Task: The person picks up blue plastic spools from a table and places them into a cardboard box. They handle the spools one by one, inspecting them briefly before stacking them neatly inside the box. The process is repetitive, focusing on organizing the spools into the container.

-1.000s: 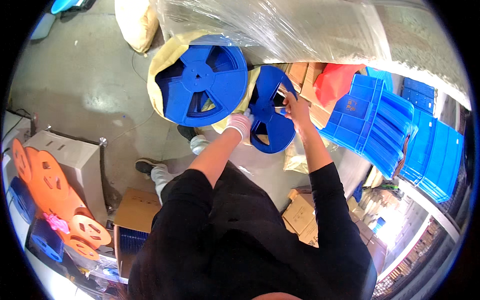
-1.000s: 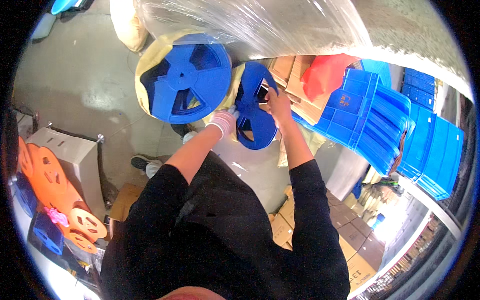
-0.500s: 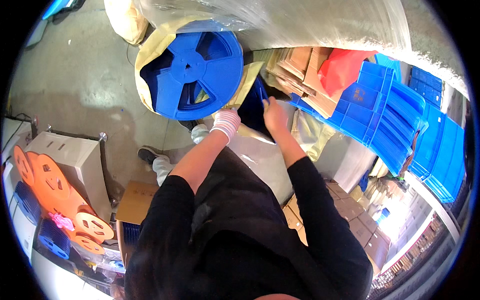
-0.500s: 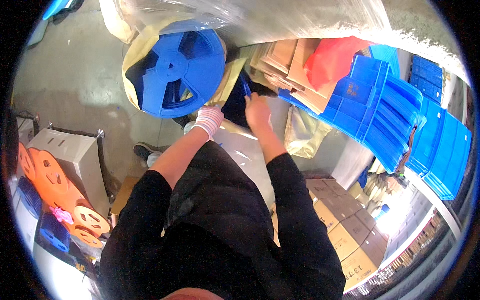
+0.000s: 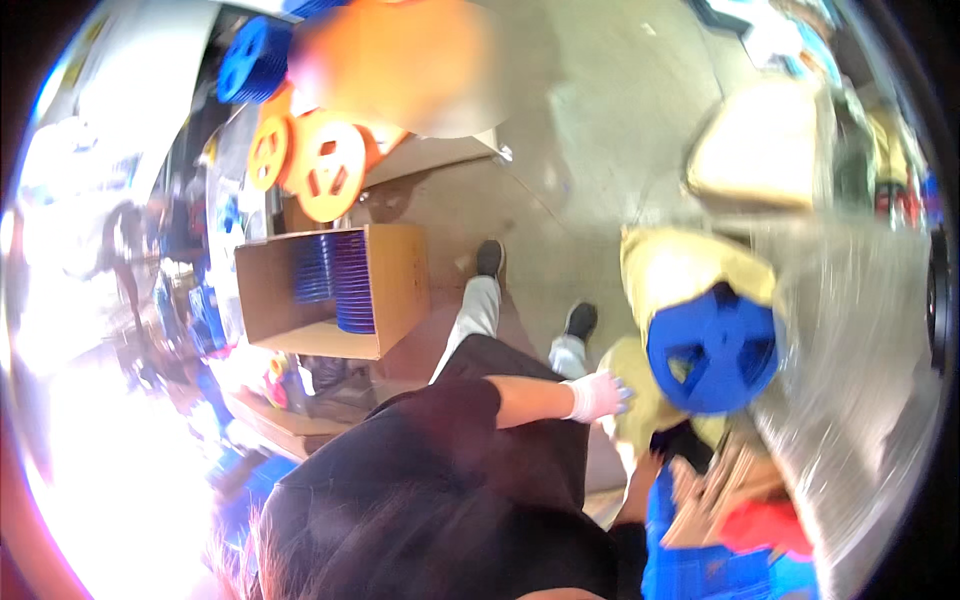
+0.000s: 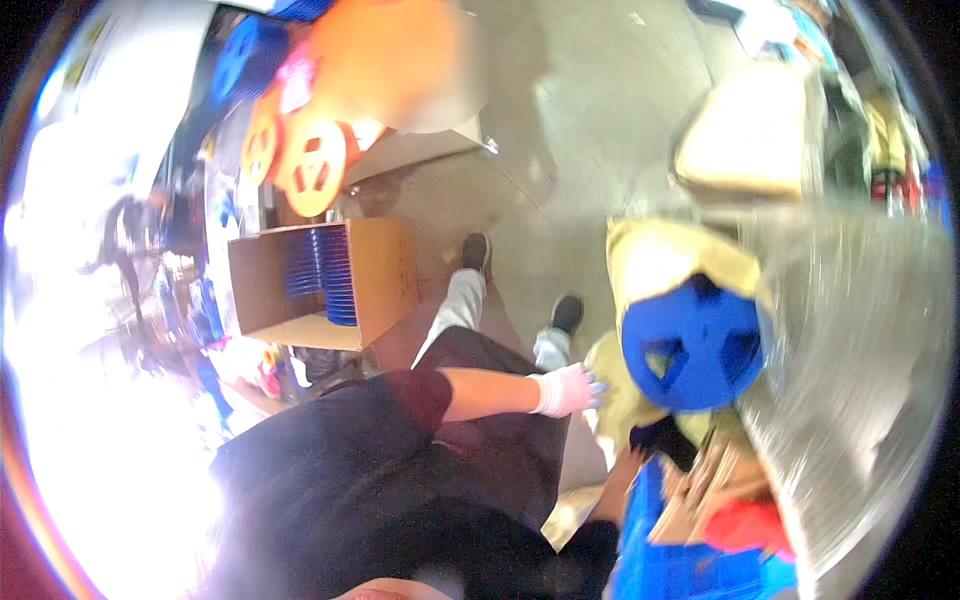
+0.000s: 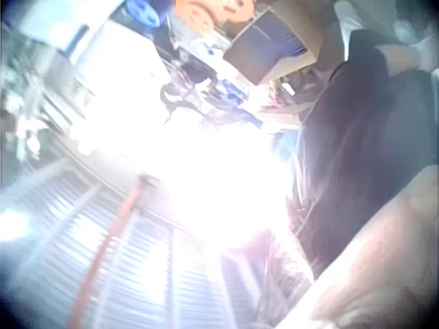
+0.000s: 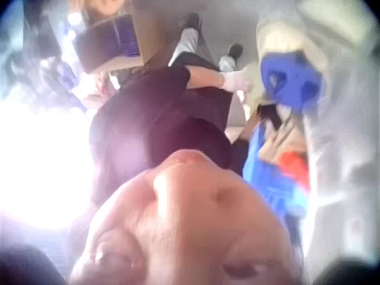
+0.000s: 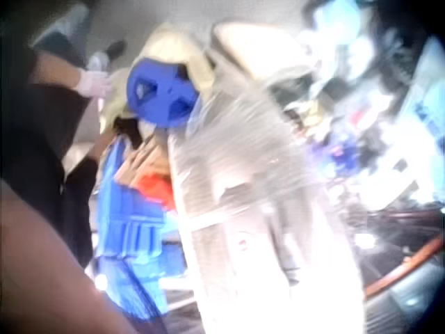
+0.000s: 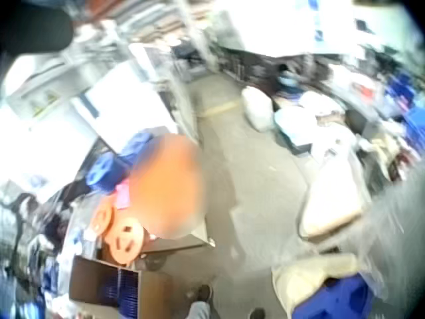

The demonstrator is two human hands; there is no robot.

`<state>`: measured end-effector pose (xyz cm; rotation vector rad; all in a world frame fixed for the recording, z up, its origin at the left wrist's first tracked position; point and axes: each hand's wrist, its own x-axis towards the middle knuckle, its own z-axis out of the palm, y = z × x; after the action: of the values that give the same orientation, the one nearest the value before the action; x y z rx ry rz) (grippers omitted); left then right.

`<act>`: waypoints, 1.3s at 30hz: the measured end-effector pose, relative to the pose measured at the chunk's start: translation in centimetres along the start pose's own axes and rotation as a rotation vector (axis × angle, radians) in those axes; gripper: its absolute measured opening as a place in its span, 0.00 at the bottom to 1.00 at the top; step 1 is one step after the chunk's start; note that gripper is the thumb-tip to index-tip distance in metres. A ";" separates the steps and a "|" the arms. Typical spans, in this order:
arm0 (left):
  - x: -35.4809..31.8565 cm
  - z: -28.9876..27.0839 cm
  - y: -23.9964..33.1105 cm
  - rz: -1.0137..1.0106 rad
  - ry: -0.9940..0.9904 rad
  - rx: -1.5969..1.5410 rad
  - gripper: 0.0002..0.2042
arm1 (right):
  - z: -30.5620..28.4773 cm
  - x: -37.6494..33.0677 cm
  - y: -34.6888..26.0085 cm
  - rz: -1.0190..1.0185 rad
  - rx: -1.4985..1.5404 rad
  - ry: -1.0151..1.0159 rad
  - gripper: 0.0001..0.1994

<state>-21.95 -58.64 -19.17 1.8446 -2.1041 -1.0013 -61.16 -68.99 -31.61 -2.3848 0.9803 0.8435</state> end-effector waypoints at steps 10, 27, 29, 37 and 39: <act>-33.2 -1.1 -9.3 -1.254 0.234 -0.434 0.12 | -17.8 6.9 -14.8 -0.095 0.096 -0.544 0.22; -52.8 5.2 -10.6 -1.741 1.171 -0.895 0.21 | -31.1 25.6 -88.0 -0.877 -0.401 -0.518 0.26; -53.2 6.0 -10.4 -1.868 1.236 -0.963 0.20 | -32.8 22.0 -99.1 -0.882 -0.277 -0.670 0.25; -51.4 -3.7 -13.4 -1.924 1.407 -1.847 0.20 | -36.3 41.7 -134.6 -1.478 -0.499 0.357 0.49; -47.8 -4.0 -10.5 -2.063 1.326 -1.789 0.20 | -35.7 35.5 -142.0 -1.523 -0.630 0.490 0.41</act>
<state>-0.70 -15.84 -8.06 1.5042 1.5262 -0.5459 76.70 -12.88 -8.14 -2.8468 -1.1866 -0.0980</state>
